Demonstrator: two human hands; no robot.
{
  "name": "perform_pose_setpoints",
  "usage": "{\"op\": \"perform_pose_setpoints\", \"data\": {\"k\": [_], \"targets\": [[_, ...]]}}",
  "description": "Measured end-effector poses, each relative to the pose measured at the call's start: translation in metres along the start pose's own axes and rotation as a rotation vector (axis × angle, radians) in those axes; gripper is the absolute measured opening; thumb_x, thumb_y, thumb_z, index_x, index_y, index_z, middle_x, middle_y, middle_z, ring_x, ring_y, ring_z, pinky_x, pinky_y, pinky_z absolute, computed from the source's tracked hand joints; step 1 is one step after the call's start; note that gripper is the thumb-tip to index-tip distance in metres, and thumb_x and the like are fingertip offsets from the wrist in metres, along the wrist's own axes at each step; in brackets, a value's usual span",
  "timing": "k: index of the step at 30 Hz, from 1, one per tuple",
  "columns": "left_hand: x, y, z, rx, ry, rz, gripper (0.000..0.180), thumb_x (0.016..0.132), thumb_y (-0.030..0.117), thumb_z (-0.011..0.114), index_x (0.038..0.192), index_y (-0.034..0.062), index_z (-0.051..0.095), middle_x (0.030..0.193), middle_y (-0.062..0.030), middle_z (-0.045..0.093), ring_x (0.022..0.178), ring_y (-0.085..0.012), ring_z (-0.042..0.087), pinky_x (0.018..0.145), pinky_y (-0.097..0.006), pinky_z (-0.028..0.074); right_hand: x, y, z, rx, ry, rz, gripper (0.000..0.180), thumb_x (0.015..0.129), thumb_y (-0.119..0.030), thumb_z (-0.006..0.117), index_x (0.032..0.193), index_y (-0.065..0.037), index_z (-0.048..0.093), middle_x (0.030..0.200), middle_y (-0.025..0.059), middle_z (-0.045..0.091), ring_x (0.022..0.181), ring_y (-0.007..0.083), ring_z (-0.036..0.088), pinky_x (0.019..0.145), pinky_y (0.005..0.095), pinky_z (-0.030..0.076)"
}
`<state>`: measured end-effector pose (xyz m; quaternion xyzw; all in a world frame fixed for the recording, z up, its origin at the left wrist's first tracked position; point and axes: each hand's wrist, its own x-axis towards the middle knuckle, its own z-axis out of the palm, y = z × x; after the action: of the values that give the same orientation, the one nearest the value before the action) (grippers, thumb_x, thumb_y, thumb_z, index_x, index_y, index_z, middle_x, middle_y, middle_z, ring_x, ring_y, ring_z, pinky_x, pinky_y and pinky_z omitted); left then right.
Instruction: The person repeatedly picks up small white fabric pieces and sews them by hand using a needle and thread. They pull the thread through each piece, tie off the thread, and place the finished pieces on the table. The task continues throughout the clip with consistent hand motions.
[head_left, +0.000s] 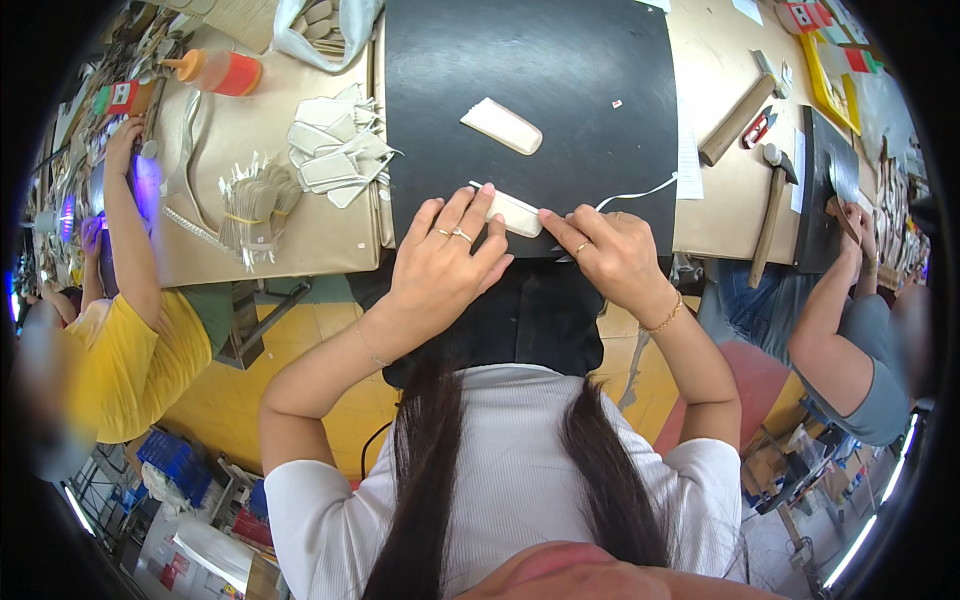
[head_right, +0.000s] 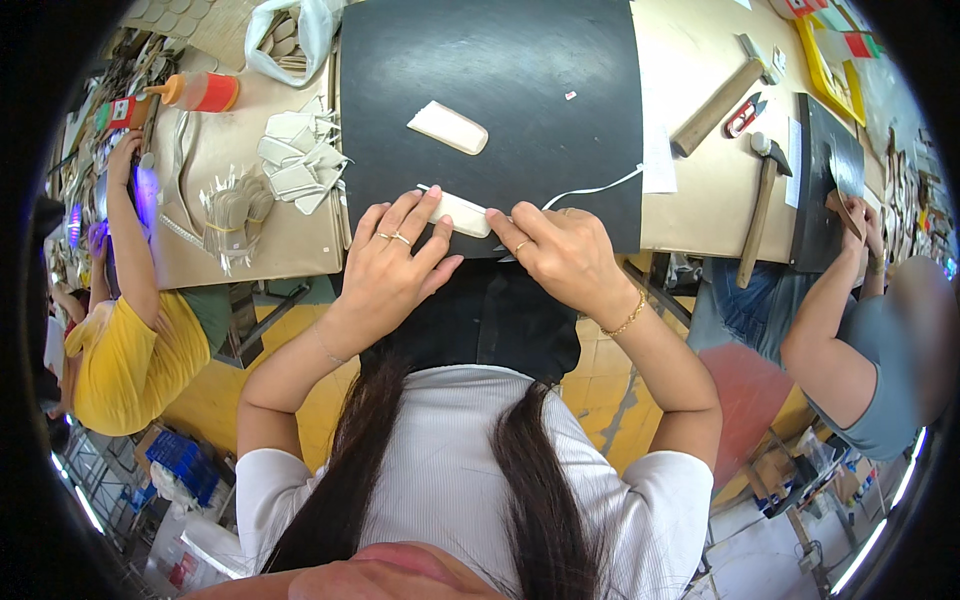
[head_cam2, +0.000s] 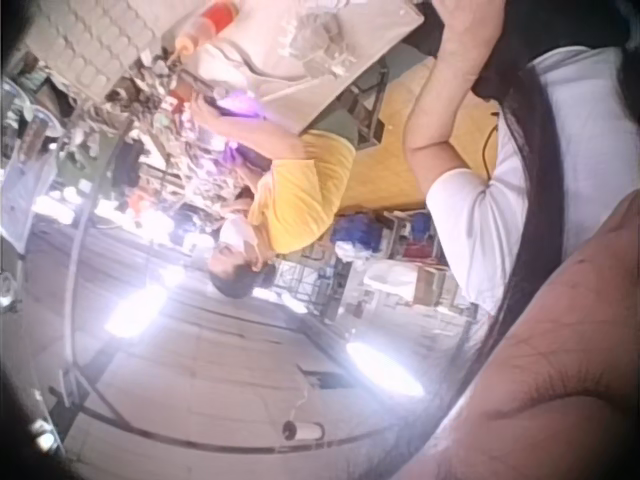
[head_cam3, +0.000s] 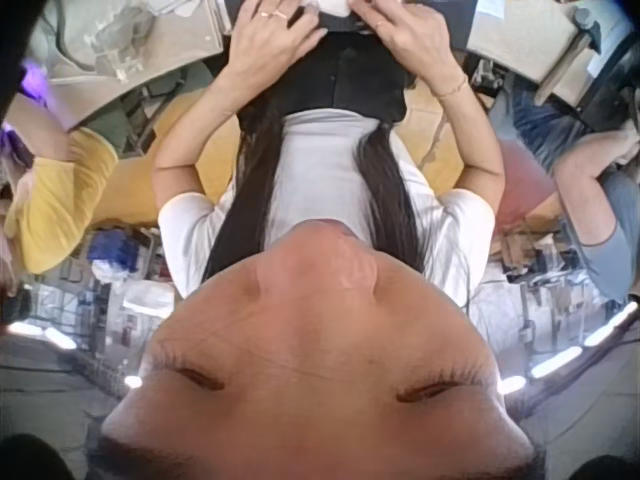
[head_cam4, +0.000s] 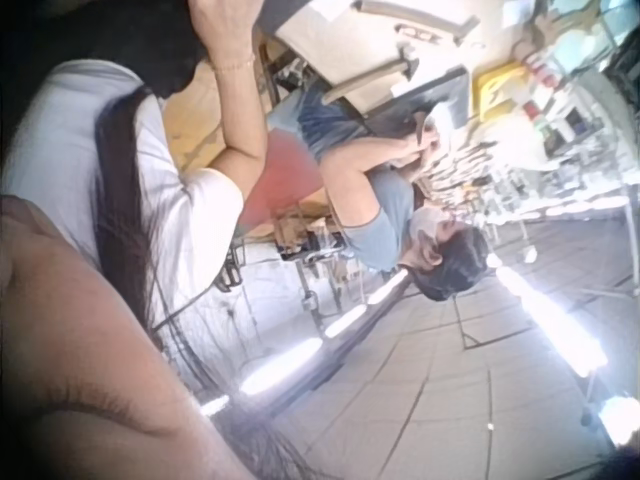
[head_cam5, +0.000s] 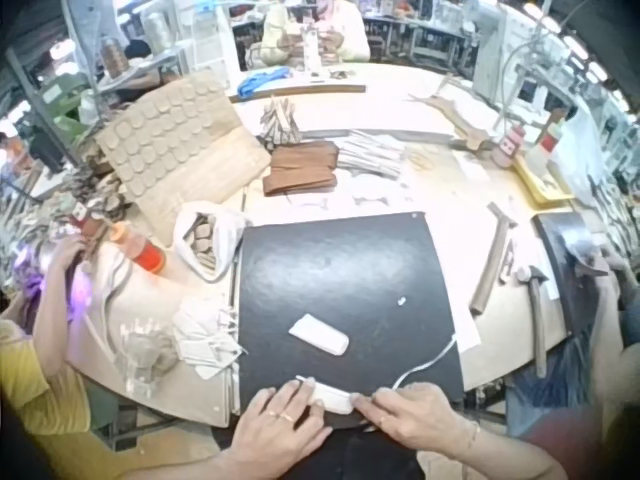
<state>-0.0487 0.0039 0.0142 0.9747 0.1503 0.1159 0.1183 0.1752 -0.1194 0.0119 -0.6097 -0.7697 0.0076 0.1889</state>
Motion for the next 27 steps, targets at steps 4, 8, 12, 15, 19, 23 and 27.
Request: {"op": "perform_pose_setpoints", "data": {"k": [4, 8, 12, 15, 19, 23, 27], "targets": [[0.000, 0.000, 0.000, 0.027, 0.008, 0.018, 0.040, 0.083, 0.029, 0.081, 0.113, 0.0047, 0.068, 0.137, -0.0206, 0.062, 0.126, -0.0330, 0.058, 0.106, -0.047, 0.044, 0.000, -0.004, -0.001, -0.008, -0.011, 0.018, 0.035, 0.081, -0.010, 0.069, 0.115, -0.007, 0.075, 0.084, 0.0014, 0.049, 0.058, 0.0102, 0.057, 0.054, 0.0278, 0.048], [0.001, 0.001, 0.000, 0.006, -0.012, 0.002, 0.044, 0.085, 0.026, 0.081, 0.121, 0.0065, 0.068, 0.140, -0.0175, 0.060, 0.127, -0.0324, 0.057, 0.103, -0.048, 0.044, 0.005, -0.007, -0.005, -0.003, -0.041, 0.035, 0.034, 0.080, -0.010, 0.069, 0.114, -0.006, 0.075, 0.085, 0.0020, 0.050, 0.059, 0.0108, 0.059, 0.054, 0.0279, 0.048], [0.005, 0.001, -0.001, 0.117, -0.022, 0.047, 0.046, 0.087, 0.019, 0.077, 0.130, 0.0106, 0.066, 0.129, -0.0141, 0.062, 0.117, -0.0299, 0.059, 0.100, -0.048, 0.041, 0.007, -0.013, -0.009, -0.044, -0.079, 0.084, 0.032, 0.082, -0.010, 0.069, 0.114, -0.008, 0.075, 0.085, 0.0027, 0.051, 0.059, 0.0121, 0.060, 0.054, 0.0289, 0.049], [0.009, 0.003, -0.001, 0.152, -0.046, 0.050, 0.044, 0.088, 0.015, 0.068, 0.132, 0.0128, 0.067, 0.111, -0.0092, 0.063, 0.107, -0.0256, 0.058, 0.095, -0.046, 0.039, 0.005, -0.016, -0.014, -0.021, -0.103, 0.225, 0.031, 0.085, -0.011, 0.071, 0.116, -0.010, 0.075, 0.084, 0.0030, 0.054, 0.058, 0.0156, 0.061, 0.054, 0.0304, 0.050], [0.014, 0.008, 0.004, 0.096, -0.056, 0.030, 0.046, 0.088, 0.015, 0.065, 0.134, 0.0135, 0.066, 0.095, -0.0037, 0.058, 0.095, -0.0213, 0.056, 0.090, -0.043, 0.037, -0.003, -0.024, -0.017, 0.056, -0.054, 0.417, 0.030, 0.089, -0.011, 0.076, 0.118, -0.012, 0.075, 0.082, 0.0045, 0.059, 0.061, 0.0220, 0.065, 0.056, 0.0330, 0.051], [0.017, 0.011, 0.006, 0.055, -0.056, 0.013, 0.046, 0.088, 0.015, 0.068, 0.134, 0.0131, 0.065, 0.094, -0.0020, 0.058, 0.090, -0.0198, 0.056, 0.087, -0.043, 0.037, -0.009, -0.030, -0.013, 0.103, 0.018, 0.478, 0.031, 0.089, -0.009, 0.077, 0.119, -0.010, 0.074, 0.084, 0.0039, 0.063, 0.064, 0.0229, 0.067, 0.058, 0.0337, 0.053], [0.020, 0.010, 0.004, 0.037, -0.059, 0.009, 0.045, 0.089, 0.016, 0.071, 0.134, 0.0131, 0.066, 0.092, -0.0015, 0.057, 0.087, -0.0197, 0.056, 0.086, -0.043, 0.037, -0.013, -0.034, -0.009, 0.149, 0.011, 0.518, 0.036, 0.085, -0.004, 0.076, 0.121, -0.009, 0.074, 0.087, 0.0043, 0.064, 0.068, 0.0224, 0.068, 0.061, 0.0341, 0.054]]}}
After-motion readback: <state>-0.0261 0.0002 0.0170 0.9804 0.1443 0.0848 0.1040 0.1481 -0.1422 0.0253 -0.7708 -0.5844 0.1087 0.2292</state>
